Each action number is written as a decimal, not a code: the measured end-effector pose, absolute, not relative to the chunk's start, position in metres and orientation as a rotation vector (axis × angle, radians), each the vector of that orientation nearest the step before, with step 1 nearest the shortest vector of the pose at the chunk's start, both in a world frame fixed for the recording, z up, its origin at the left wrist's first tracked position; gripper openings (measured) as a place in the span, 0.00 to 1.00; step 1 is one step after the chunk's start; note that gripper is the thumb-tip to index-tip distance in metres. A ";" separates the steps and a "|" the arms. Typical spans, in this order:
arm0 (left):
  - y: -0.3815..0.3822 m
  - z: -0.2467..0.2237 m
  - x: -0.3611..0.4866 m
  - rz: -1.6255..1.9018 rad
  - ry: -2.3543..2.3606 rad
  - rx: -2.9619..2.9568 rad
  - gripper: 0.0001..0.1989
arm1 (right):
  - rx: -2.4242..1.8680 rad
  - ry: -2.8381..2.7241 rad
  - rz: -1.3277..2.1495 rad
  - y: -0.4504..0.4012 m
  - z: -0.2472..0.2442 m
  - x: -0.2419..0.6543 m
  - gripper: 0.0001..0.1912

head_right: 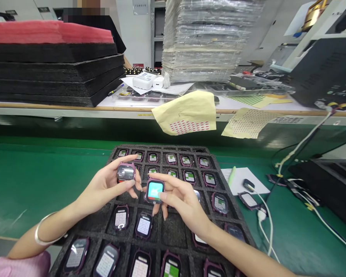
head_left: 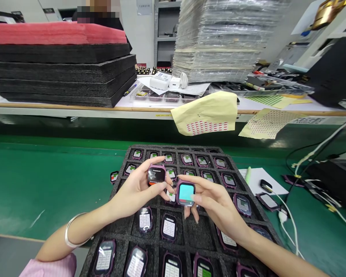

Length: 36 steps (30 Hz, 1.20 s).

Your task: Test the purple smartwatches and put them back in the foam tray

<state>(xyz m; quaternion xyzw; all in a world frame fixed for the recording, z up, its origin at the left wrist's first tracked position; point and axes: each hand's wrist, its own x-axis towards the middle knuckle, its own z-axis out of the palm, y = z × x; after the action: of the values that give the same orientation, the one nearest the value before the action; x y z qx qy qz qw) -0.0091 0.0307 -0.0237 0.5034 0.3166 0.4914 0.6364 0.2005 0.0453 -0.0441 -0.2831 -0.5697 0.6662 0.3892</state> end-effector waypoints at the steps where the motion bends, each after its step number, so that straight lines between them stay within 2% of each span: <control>1: 0.031 -0.023 -0.009 1.122 0.727 1.150 0.27 | -0.714 -1.446 1.690 0.046 -0.044 0.201 0.19; 4: 0.031 -0.023 -0.010 1.131 0.717 1.144 0.27 | -0.710 -1.439 1.685 0.046 -0.044 0.201 0.19; 14: 0.035 -0.027 -0.008 1.149 0.754 1.155 0.20 | -0.733 -1.457 1.682 0.043 -0.044 0.200 0.19; 22: 0.035 -0.027 -0.011 1.128 0.652 1.099 0.32 | -0.705 -1.465 1.712 0.044 -0.047 0.201 0.22; 27: 0.035 -0.027 -0.011 1.128 0.698 1.100 0.31 | -0.698 -1.485 1.713 0.045 -0.045 0.200 0.25; 32: 0.033 -0.028 -0.014 1.119 0.707 1.104 0.31 | -0.749 -1.505 1.652 0.047 -0.046 0.198 0.23; 36: 0.032 -0.029 -0.018 1.128 0.718 1.113 0.30 | -0.719 -1.541 1.707 0.046 -0.044 0.198 0.25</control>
<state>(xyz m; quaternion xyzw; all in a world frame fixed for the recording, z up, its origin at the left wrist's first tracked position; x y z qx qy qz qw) -0.0182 0.0316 -0.0288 0.4891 0.3156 0.4954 0.6448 0.1978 0.0463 -0.0442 -0.2787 -0.5973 0.6615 0.3578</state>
